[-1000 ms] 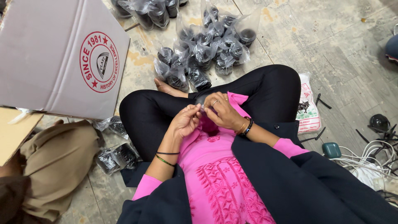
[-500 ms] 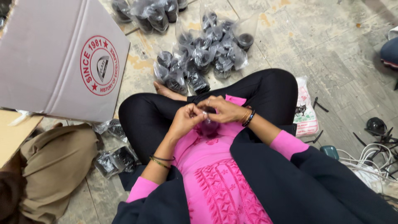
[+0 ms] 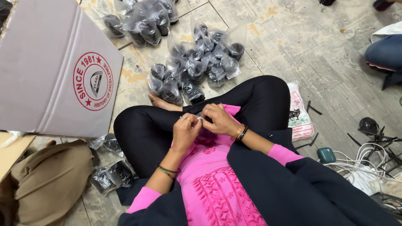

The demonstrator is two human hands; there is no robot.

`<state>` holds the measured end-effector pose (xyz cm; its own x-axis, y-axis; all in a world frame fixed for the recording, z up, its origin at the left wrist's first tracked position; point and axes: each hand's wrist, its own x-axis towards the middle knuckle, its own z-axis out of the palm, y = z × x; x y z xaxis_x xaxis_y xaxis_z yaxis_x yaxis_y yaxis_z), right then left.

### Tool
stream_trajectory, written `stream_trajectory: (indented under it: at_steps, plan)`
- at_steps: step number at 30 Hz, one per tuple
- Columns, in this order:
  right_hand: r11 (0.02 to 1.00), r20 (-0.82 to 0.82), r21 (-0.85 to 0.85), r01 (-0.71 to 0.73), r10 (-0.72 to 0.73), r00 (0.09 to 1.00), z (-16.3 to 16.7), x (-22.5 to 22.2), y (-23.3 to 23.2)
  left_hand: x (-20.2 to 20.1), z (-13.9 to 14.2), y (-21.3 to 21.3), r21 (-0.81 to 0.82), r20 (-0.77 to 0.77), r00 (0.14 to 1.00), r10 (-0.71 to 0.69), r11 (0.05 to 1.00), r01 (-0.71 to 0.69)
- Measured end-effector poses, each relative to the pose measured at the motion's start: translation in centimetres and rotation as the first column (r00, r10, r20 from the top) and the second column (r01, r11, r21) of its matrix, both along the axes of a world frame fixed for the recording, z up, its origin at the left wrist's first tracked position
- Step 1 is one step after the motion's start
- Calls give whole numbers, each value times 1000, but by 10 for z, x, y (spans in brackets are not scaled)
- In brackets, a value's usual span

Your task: The person sits on the floor and packs dark plastic bottles one at a time into clear plastic bags, twisting the bag closed around each item and placing the bagged item in a pile on the floor beside a cardboard box.

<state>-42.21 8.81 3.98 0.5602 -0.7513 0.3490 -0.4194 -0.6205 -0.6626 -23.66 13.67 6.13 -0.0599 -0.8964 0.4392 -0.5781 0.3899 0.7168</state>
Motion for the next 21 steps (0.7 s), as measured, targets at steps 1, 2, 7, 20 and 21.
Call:
stream_trajectory:
  at_steps: [1, 2, 7, 20, 21]
  plan:
    - [999, 9, -32, 18, -17, 1000, 1, 2, 1, -4, -1, 1, -42, 39, 998, 43, 998, -41]
    - [997, 19, -64, 33, -32, 999, 3, 4, 1, -6, -2, 1, -85, 77, 993, 89, 993, -82]
    - [998, 136, 28, -58, 53, 989, 7, 7, 1, -6, -5, 0, -194, 102, 973, 208, 963, -186]
    - [528, 552, 728, -438, -72, 831, -22, -2, -21, 3, -7, 3, -272, 9, 999, 46, 961, -42]
    - [513, 565, 734, -445, -97, 820, -26, -3, -22, 4, -7, 3, -274, 17, 999, 37, 961, -31]
